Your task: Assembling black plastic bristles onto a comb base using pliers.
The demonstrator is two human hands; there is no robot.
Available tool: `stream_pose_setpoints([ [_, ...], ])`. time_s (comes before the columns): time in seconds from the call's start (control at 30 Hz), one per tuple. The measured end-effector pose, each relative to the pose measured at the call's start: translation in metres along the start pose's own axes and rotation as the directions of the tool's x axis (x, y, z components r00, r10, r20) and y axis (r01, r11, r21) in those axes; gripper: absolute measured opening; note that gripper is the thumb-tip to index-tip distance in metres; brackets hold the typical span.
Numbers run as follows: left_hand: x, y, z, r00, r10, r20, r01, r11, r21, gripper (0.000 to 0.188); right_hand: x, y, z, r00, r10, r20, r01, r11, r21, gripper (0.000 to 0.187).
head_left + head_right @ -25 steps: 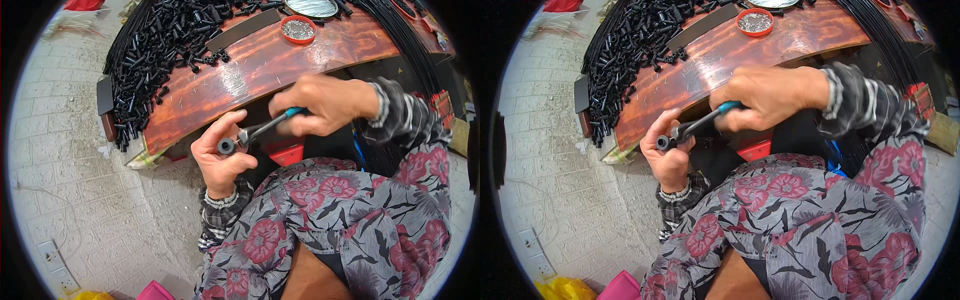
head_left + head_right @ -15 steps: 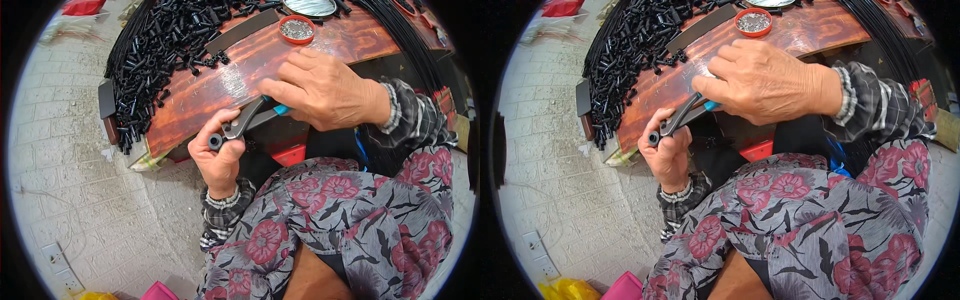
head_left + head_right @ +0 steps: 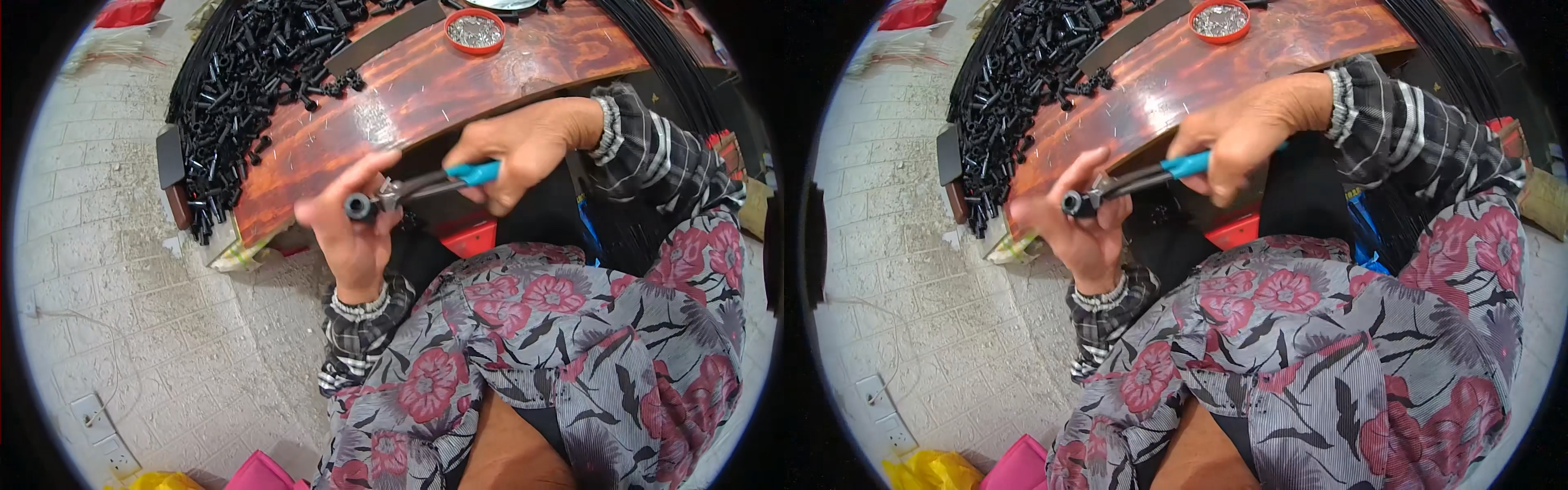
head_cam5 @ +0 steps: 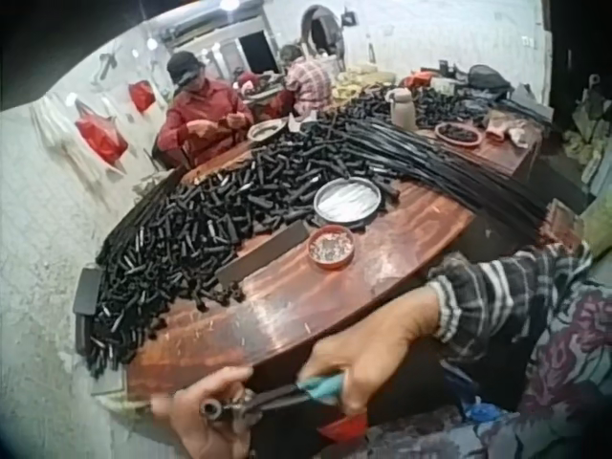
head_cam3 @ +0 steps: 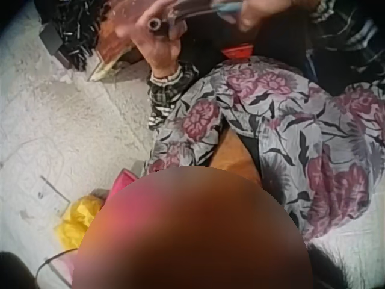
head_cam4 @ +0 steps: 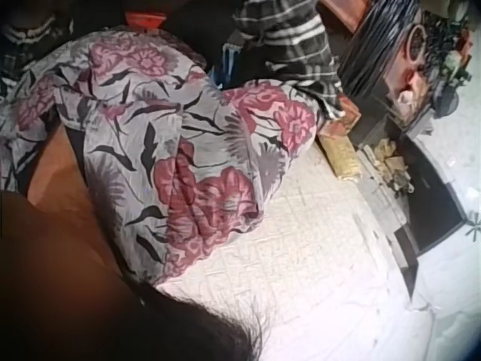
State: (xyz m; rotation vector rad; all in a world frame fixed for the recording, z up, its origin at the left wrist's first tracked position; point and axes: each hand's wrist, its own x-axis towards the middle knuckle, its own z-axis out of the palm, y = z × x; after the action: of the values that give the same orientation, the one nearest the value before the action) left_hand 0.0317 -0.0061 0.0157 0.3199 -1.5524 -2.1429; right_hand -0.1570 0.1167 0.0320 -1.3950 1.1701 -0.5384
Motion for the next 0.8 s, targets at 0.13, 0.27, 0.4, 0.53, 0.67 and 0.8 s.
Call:
stream_pose_setpoints([
  [0.13, 0.012, 0.008, 0.004, 0.981, -0.06, -0.182, 0.06, 0.998, -0.002, 0.089, 0.006, -0.019, 0.013, 0.945, -0.064, -0.32, -0.042, 0.949, -0.314, 0.025],
  [0.27, 0.019, 0.006, 0.006, 0.973, -0.006, -0.229, 0.0, 1.0, -0.026, 0.087, 0.018, 0.0, 0.028, 0.713, -0.393, -0.581, -0.076, 0.78, -0.621, 0.046],
  [0.4, 0.023, 0.003, 0.008, 0.961, 0.027, -0.274, -0.031, 0.999, -0.009, 0.086, 0.028, 0.008, 0.03, 0.593, -0.534, -0.603, -0.231, 0.605, -0.762, 0.065],
  [0.53, 0.022, 0.001, 0.009, 0.955, 0.044, -0.293, -0.052, 0.998, -0.019, 0.084, 0.03, 0.004, 0.03, 0.532, -0.59, -0.607, -0.365, 0.487, -0.794, 0.073],
  [0.67, 0.024, 0.0, 0.007, 0.955, 0.054, -0.29, -0.063, 0.998, -0.022, 0.084, 0.031, 0.008, 0.023, 0.518, -0.629, -0.579, -0.376, 0.441, -0.815, 0.071],
  [0.8, 0.026, -0.005, 0.006, 0.959, 0.043, -0.281, -0.057, 0.998, -0.041, 0.085, 0.032, 0.01, 0.023, 0.522, -0.576, -0.629, -0.39, 0.495, -0.777, 0.053],
])
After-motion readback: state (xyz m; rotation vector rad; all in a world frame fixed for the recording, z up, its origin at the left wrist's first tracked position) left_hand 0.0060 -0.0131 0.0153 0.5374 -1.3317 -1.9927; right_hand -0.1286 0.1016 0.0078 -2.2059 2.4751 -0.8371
